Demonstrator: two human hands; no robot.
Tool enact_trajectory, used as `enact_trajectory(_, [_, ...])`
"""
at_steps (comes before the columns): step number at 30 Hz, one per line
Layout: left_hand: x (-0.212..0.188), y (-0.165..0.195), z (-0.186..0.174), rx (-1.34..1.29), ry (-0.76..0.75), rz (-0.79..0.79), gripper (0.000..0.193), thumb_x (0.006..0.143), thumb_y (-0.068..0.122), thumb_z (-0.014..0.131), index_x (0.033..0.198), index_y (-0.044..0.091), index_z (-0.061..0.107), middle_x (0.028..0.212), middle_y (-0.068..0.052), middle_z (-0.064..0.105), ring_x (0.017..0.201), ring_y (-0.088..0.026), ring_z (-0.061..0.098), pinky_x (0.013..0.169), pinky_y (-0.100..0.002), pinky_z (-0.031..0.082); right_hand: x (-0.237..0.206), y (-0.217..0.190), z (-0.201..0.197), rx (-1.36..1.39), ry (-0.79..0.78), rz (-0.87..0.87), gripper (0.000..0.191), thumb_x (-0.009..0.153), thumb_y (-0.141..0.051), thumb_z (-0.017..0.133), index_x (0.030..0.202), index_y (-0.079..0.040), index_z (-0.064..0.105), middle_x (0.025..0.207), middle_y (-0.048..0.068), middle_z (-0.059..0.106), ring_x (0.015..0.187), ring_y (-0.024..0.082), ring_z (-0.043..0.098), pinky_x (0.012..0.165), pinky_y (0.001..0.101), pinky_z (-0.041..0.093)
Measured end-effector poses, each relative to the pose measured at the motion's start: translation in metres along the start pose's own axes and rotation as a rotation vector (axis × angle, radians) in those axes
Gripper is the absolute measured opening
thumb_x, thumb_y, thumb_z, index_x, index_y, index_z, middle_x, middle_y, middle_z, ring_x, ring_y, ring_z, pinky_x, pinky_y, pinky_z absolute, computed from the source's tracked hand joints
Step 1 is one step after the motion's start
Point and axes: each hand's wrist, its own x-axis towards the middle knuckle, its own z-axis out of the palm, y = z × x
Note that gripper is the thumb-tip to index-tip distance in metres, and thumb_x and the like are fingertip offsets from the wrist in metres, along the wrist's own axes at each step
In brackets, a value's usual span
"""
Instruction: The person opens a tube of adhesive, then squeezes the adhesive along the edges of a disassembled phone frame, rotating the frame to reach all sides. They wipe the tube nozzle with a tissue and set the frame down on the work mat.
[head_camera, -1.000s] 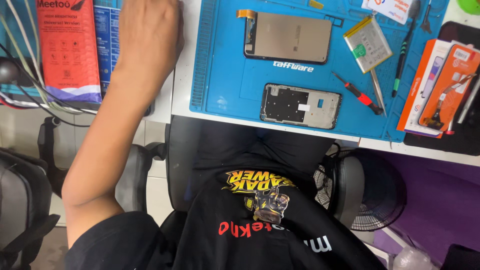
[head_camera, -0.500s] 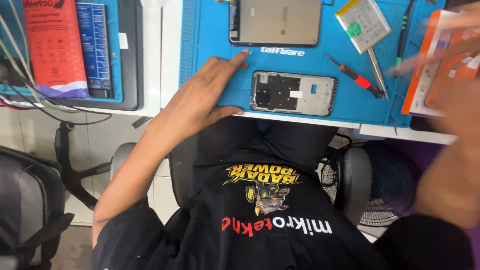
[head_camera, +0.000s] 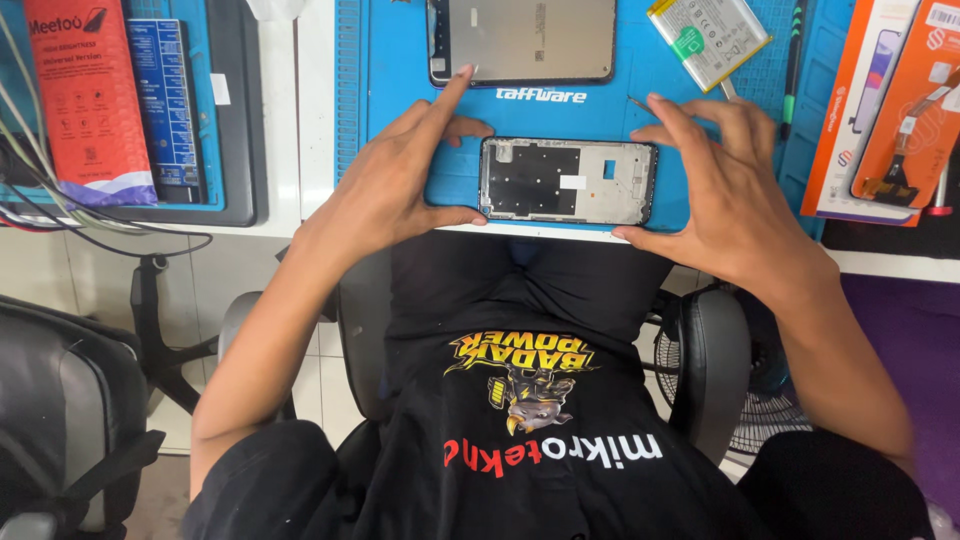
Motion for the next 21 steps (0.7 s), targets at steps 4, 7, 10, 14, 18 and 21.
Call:
enact_trajectory(4, [-0.002,-0.002,0.001,-0.072,0.038,0.035,0.133,0.068,0.027,0.099,0.165,0.005,0.010,0.138,-0.010,0.066,0.122,-0.032,0.063,0.110,-0.041,0.050,-0.002,0.003,0.006,0.026,0.025,0.018,0.120,0.068,-0.037,0.096,0.160,-0.003,0.026,0.139,0.008,0.066,0.140,0.036,0.039,0.124,0.0557,0.025])
enact_trajectory(7, [0.001,0.000,-0.001,-0.147,0.105,0.087,0.129,0.073,0.030,0.099,0.165,0.006,0.012,0.142,-0.010,0.066,0.127,-0.030,0.064,0.119,-0.043,0.047,-0.003,0.003,0.004,0.075,0.102,-0.003,0.124,0.070,-0.034,0.097,0.161,-0.003,0.019,0.139,0.010,0.066,0.140,0.038,0.044,0.126,0.0542,0.025])
enact_trajectory(10, [0.010,0.011,-0.002,-0.270,0.250,0.193,0.118,0.078,0.032,0.094,0.165,0.010,0.017,0.142,-0.012,0.064,0.131,-0.028,0.063,0.122,-0.042,0.044,-0.004,-0.011,0.000,0.191,0.240,-0.004,0.127,0.074,-0.031,0.099,0.161,-0.004,0.011,0.136,0.012,0.066,0.139,0.032,0.052,0.125,0.0495,0.030])
enact_trajectory(14, [0.033,0.049,0.027,-0.950,0.441,0.177,0.100,0.093,0.057,0.073,0.161,0.004,0.023,0.150,-0.017,0.053,0.137,-0.024,0.058,0.119,-0.040,0.045,-0.012,-0.057,0.010,0.361,0.482,0.095,0.131,0.074,-0.030,0.100,0.163,-0.005,0.007,0.132,0.016,0.064,0.133,0.025,0.056,0.120,0.0402,0.038])
enact_trajectory(18, [0.041,0.088,0.049,-1.293,0.607,0.070,0.099,0.099,0.075,0.050,0.162,0.004,0.021,0.146,-0.023,0.050,0.125,-0.025,0.061,0.109,-0.040,0.053,-0.029,-0.102,0.022,0.351,0.583,0.207,0.133,0.076,-0.036,0.101,0.162,-0.004,0.005,0.130,0.018,0.061,0.128,0.027,0.055,0.118,0.0379,0.038])
enact_trajectory(21, [0.042,0.102,0.048,-1.428,0.656,0.000,0.095,0.104,0.078,0.039,0.162,0.003,0.026,0.137,-0.024,0.055,0.112,-0.025,0.061,0.094,-0.040,0.058,-0.036,-0.123,0.018,0.373,0.589,0.186,0.139,0.067,-0.052,0.096,0.162,-0.004,0.006,0.126,0.017,0.060,0.125,0.030,0.056,0.116,0.0390,0.039])
